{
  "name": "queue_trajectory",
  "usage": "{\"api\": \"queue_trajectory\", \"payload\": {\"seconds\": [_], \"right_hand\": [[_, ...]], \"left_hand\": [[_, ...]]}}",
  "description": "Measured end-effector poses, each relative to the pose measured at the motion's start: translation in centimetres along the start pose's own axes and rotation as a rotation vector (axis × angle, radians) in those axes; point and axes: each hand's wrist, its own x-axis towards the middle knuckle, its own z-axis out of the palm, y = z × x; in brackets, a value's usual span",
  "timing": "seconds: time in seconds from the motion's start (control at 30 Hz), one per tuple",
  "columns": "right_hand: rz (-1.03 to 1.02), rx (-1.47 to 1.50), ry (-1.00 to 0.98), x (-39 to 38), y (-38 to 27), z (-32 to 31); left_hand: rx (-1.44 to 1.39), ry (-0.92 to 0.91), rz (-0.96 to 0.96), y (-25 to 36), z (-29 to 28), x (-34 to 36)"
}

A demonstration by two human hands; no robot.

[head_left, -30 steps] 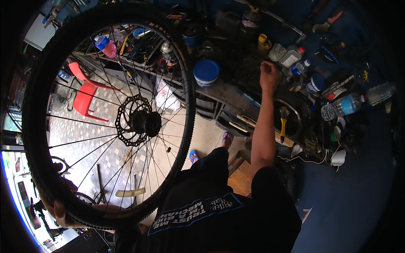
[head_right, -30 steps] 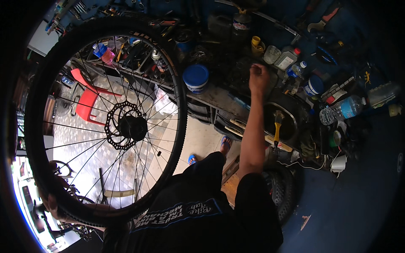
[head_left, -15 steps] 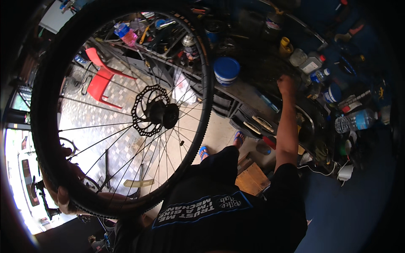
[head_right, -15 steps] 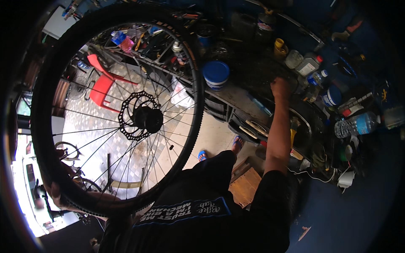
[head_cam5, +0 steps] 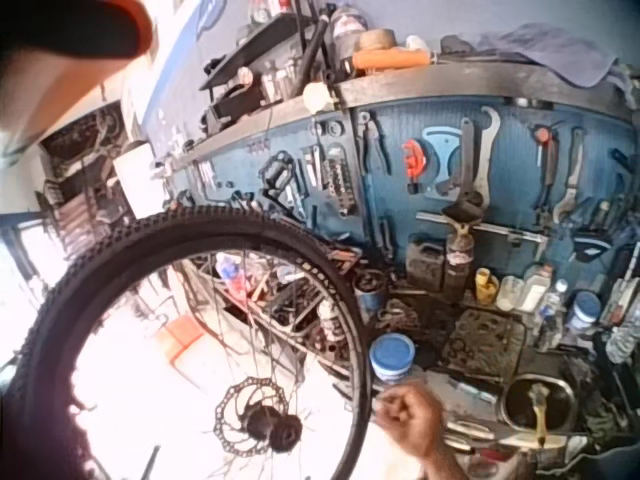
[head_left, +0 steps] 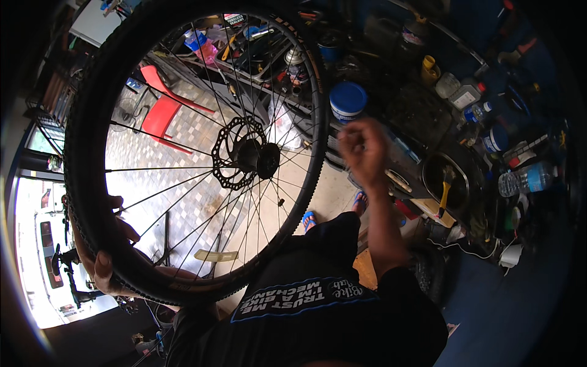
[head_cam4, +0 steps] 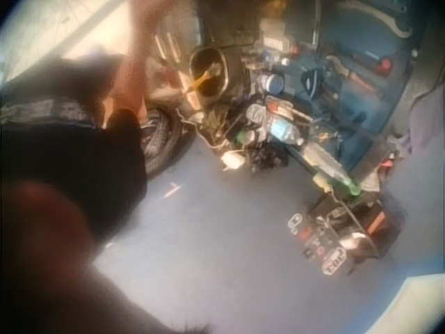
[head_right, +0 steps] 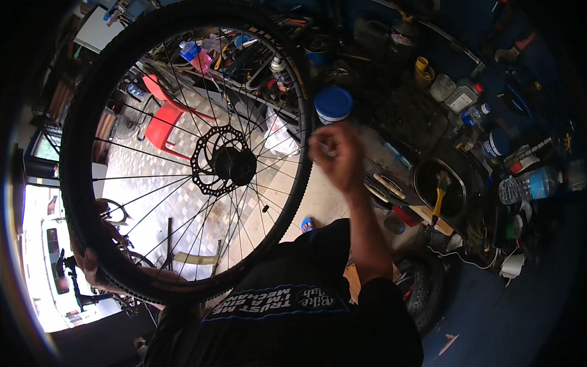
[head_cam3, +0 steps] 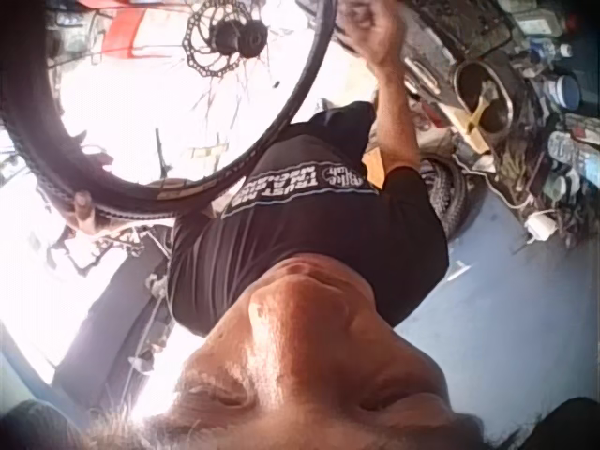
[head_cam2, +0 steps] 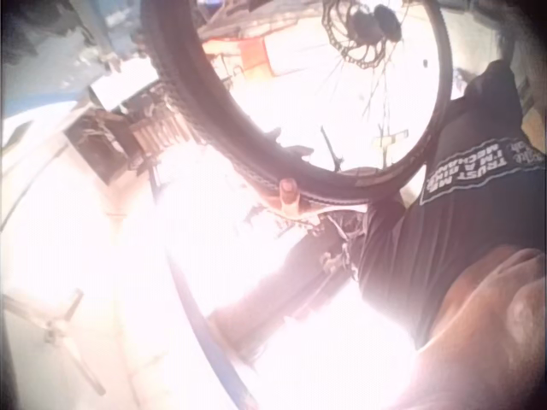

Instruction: The person holds a bicycle wheel and uses a small tool to adjust the hub and disc brake area. They repeatedly rotate the wheel, point at the hub, and make small adjustments with the tool while standing in a workshop.

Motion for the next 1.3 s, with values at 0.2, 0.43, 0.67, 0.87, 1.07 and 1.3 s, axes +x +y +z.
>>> {"api": "queue_trajectory", "payload": {"seconds": [0.2, 0.43, 0.67, 0.87, 1.07, 1.3], "right_hand": [[-0.201, 0.076, -0.153, -1.9, -3.1, 7.0], [-0.303, 0.041, -0.145, -1.9, -3.0, 8.0], [-0.21, 0.084, -0.19, -1.9, -3.4, 8.1], [-0.023, 0.157, -0.295, -1.5, -3.7, 7.7], [0.084, 0.135, -0.323, -1.1, -4.7, 7.3], [0.137, 0.23, -0.211, -0.5, -3.3, 5.5]], "left_hand": [[-0.041, -0.07, -0.018, -0.2, -0.2, 0.8], [-0.049, -0.097, -0.035, -0.1, -0.5, 0.9], [-0.096, -0.145, -0.04, -0.6, -1.4, 1.2], [-0.075, -0.071, -0.044, -0.8, -1.1, 0.8], [-0.045, -0.065, -0.04, -0.6, -0.7, 0.9], [0.005, -0.016, -0.016, -0.9, -0.6, 0.9]]}}
